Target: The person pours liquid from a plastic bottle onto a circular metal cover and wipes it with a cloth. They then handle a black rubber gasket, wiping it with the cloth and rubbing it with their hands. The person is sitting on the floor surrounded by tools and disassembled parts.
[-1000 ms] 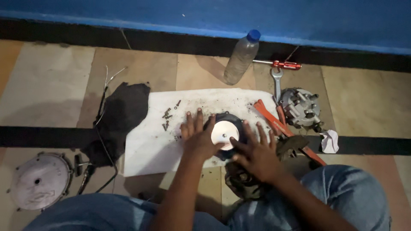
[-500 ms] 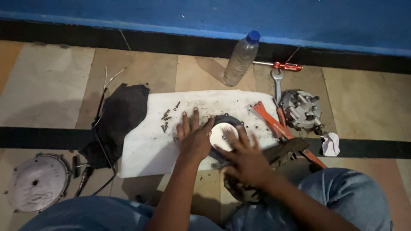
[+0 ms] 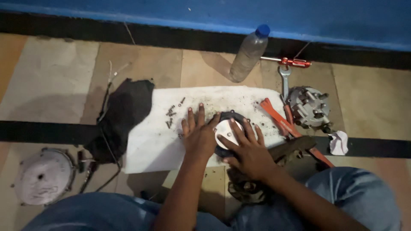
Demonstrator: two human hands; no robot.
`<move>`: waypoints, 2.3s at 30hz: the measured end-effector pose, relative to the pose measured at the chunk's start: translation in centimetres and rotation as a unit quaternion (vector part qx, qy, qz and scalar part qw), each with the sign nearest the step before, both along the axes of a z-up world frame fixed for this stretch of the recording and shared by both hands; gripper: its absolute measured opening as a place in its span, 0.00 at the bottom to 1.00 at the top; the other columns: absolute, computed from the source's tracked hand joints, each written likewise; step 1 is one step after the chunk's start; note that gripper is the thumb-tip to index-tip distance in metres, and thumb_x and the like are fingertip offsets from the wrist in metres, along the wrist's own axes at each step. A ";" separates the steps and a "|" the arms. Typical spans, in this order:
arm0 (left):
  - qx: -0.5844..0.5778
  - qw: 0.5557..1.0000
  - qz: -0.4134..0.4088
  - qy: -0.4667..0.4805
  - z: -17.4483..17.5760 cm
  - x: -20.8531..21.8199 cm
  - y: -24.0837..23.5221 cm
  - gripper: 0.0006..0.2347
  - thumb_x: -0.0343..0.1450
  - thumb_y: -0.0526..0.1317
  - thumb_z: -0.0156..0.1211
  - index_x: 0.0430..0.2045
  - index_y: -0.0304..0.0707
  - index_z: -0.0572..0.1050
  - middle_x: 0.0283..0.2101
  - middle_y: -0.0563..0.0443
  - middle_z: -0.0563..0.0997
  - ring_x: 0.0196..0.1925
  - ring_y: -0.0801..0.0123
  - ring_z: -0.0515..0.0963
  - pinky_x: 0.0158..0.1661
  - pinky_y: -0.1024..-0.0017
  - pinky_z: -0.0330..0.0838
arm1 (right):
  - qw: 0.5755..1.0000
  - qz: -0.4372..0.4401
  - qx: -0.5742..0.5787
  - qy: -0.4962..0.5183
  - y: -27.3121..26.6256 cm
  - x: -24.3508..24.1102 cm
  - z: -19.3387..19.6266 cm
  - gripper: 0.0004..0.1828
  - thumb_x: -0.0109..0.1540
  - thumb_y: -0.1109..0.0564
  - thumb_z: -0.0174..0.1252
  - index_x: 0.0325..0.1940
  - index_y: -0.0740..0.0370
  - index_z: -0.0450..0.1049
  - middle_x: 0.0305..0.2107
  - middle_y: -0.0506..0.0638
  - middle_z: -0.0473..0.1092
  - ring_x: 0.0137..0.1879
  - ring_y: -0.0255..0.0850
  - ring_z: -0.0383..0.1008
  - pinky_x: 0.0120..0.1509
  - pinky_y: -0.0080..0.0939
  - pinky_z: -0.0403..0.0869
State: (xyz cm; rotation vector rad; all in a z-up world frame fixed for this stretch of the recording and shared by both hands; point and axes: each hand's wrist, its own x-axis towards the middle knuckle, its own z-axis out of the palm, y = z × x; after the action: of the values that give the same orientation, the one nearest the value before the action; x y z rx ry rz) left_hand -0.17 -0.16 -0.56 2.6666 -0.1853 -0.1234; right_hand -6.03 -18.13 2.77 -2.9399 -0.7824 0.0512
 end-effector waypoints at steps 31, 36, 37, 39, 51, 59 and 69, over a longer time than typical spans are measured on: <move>0.007 0.999 0.008 0.030 0.7 0.7 0.0 0.23 0.69 0.42 0.60 0.60 0.73 0.71 0.76 0.48 0.50 0.77 0.45 0.46 0.69 0.45 0.38 | 0.997 -0.051 -0.066 -0.005 -2.6 -0.6 0.1 0.41 0.58 0.23 0.47 0.75 0.27 0.53 0.78 0.55 0.34 0.78 0.65 0.34 0.73 0.74 0.43; 0.012 1.000 0.005 -0.008 0.2 0.6 -0.2 0.22 0.69 0.43 0.61 0.60 0.69 0.72 0.76 0.47 0.53 0.76 0.42 0.48 0.68 0.43 0.42 | 0.998 -0.056 -0.034 -0.005 -2.6 -1.3 -0.9 0.45 0.58 0.24 0.47 0.77 0.34 0.53 0.77 0.60 0.35 0.79 0.69 0.34 0.73 0.78 0.43; 0.009 1.000 0.007 -0.010 0.2 0.6 -0.4 0.22 0.69 0.43 0.61 0.59 0.70 0.73 0.76 0.47 0.53 0.76 0.42 0.48 0.68 0.44 0.43 | 0.997 -0.066 -0.045 -0.008 -2.4 -1.4 -0.9 0.43 0.59 0.24 0.47 0.77 0.33 0.53 0.77 0.59 0.35 0.78 0.68 0.35 0.72 0.76 0.43; 0.007 1.000 0.010 -0.021 0.2 0.6 -0.4 0.21 0.69 0.43 0.60 0.59 0.70 0.73 0.75 0.47 0.54 0.76 0.42 0.49 0.68 0.44 0.45 | 0.995 -0.083 -0.059 -0.008 -1.6 -1.7 -0.9 0.40 0.61 0.26 0.47 0.76 0.31 0.53 0.76 0.56 0.37 0.78 0.65 0.36 0.72 0.73 0.44; 0.008 1.000 0.015 -0.025 -0.7 0.4 -0.1 0.20 0.69 0.44 0.59 0.58 0.70 0.74 0.75 0.46 0.54 0.76 0.42 0.51 0.68 0.44 0.45 | 0.986 -0.132 -0.083 0.056 -0.9 -2.0 -0.5 0.44 0.57 0.23 0.50 0.76 0.29 0.55 0.78 0.56 0.34 0.80 0.69 0.34 0.73 0.79 0.43; 0.022 1.000 0.008 0.010 -0.3 0.8 -0.2 0.22 0.70 0.45 0.58 0.60 0.70 0.71 0.76 0.47 0.52 0.76 0.42 0.49 0.67 0.44 0.46 | 0.991 -0.127 -0.047 0.018 -1.5 -2.0 -0.6 0.44 0.57 0.24 0.50 0.76 0.30 0.56 0.77 0.55 0.38 0.79 0.67 0.38 0.73 0.74 0.43; 0.031 0.999 0.018 -0.014 0.0 0.8 -1.0 0.21 0.70 0.46 0.60 0.59 0.71 0.72 0.75 0.47 0.54 0.76 0.43 0.50 0.68 0.44 0.46 | 0.995 -0.082 -0.026 0.047 -1.2 -2.0 0.4 0.45 0.55 0.27 0.55 0.76 0.32 0.57 0.78 0.54 0.40 0.77 0.68 0.39 0.73 0.74 0.44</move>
State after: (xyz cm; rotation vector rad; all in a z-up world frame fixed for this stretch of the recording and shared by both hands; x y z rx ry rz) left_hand 0.60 -1.14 -0.58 2.7335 -0.1440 -0.0820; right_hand -7.99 -19.30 3.19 -3.0128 -0.5344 0.1989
